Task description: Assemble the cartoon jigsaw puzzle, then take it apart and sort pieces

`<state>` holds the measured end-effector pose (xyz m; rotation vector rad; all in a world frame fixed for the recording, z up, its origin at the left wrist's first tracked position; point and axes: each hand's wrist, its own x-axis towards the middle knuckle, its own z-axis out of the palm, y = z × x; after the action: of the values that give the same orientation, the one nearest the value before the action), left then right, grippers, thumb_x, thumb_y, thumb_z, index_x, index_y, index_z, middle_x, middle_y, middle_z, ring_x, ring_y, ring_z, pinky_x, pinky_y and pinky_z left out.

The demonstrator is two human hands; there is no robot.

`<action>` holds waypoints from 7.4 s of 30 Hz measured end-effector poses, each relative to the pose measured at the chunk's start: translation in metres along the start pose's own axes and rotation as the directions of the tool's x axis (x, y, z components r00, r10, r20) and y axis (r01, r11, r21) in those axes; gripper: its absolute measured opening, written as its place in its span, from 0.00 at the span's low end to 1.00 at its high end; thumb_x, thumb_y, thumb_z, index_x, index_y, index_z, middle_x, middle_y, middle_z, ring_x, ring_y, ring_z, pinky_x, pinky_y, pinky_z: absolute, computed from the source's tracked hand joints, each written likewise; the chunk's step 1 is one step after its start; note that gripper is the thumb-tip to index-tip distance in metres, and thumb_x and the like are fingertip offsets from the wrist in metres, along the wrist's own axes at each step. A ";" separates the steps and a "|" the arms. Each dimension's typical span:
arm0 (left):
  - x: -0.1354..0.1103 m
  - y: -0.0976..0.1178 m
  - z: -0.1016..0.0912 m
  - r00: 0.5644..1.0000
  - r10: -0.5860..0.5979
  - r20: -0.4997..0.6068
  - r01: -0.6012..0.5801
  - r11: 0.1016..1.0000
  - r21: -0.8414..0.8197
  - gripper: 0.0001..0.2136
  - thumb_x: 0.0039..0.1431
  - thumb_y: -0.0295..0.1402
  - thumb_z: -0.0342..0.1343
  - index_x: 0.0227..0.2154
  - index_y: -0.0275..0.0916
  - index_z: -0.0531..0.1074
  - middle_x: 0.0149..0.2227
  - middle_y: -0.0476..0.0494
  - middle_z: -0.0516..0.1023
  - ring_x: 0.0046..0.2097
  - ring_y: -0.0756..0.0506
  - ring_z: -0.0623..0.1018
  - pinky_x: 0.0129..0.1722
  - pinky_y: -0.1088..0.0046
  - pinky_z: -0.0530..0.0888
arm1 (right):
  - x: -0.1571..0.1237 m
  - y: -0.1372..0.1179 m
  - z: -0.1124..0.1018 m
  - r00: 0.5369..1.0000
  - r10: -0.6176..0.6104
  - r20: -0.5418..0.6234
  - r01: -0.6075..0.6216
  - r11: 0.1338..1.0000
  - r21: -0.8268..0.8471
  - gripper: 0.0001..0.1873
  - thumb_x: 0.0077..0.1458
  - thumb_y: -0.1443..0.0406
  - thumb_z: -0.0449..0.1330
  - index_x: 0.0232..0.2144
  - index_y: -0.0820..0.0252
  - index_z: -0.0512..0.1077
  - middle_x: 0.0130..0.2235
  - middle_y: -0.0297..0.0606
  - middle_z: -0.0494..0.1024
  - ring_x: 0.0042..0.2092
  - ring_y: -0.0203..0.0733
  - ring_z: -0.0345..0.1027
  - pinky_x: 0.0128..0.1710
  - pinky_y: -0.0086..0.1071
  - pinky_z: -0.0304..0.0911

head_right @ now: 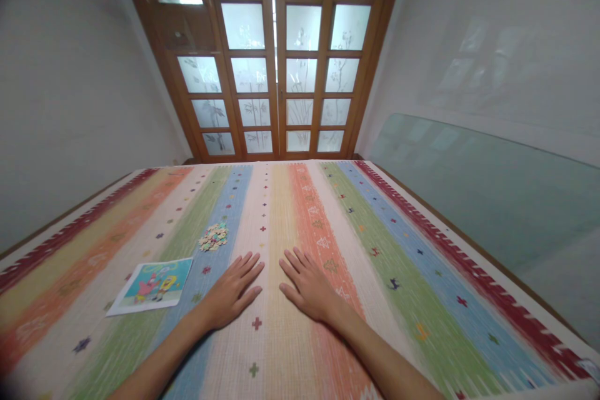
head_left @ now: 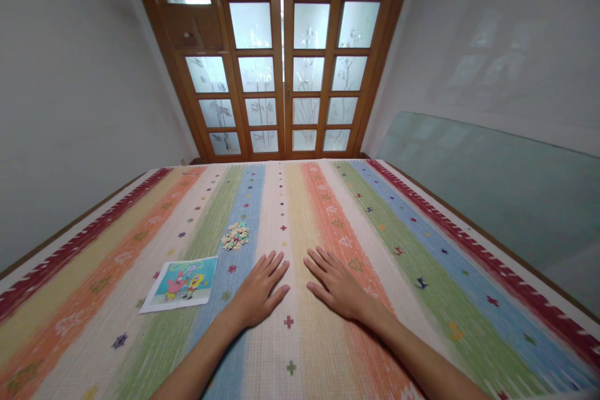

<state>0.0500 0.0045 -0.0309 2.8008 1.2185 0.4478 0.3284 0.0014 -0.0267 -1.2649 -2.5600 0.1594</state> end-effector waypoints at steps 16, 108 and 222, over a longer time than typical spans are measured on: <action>-0.001 -0.001 0.002 1.000 0.010 -0.015 -0.009 1.000 0.011 0.25 0.75 0.44 0.44 0.69 0.43 0.57 0.72 0.39 0.57 0.73 0.37 0.56 0.69 0.49 0.61 | -0.007 -0.003 -0.007 0.998 0.010 0.062 -0.013 0.999 0.037 0.30 0.72 0.52 0.47 0.70 0.58 0.59 0.72 0.46 0.53 0.74 0.55 0.43 0.71 0.57 0.46; -0.002 -0.001 -0.002 0.999 0.009 0.041 -0.009 1.000 -0.004 0.26 0.75 0.45 0.42 0.71 0.43 0.54 0.73 0.40 0.54 0.73 0.38 0.54 0.70 0.49 0.58 | -0.005 -0.004 -0.012 0.997 0.007 0.082 -0.009 1.000 0.020 0.31 0.72 0.52 0.49 0.69 0.62 0.60 0.72 0.49 0.53 0.73 0.59 0.43 0.70 0.58 0.45; 0.066 0.052 0.022 0.987 -0.156 0.029 0.159 0.962 -0.223 0.28 0.73 0.45 0.42 0.67 0.32 0.60 0.71 0.30 0.56 0.73 0.37 0.54 0.72 0.52 0.53 | -0.005 0.016 0.009 0.990 0.048 -0.130 -0.012 0.964 0.267 0.32 0.73 0.51 0.38 0.69 0.60 0.60 0.68 0.51 0.64 0.70 0.52 0.55 0.69 0.55 0.53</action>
<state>0.1353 0.0183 -0.0273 2.4937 1.2872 0.5211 0.3405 0.0075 -0.0392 -1.1701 -2.3130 0.3958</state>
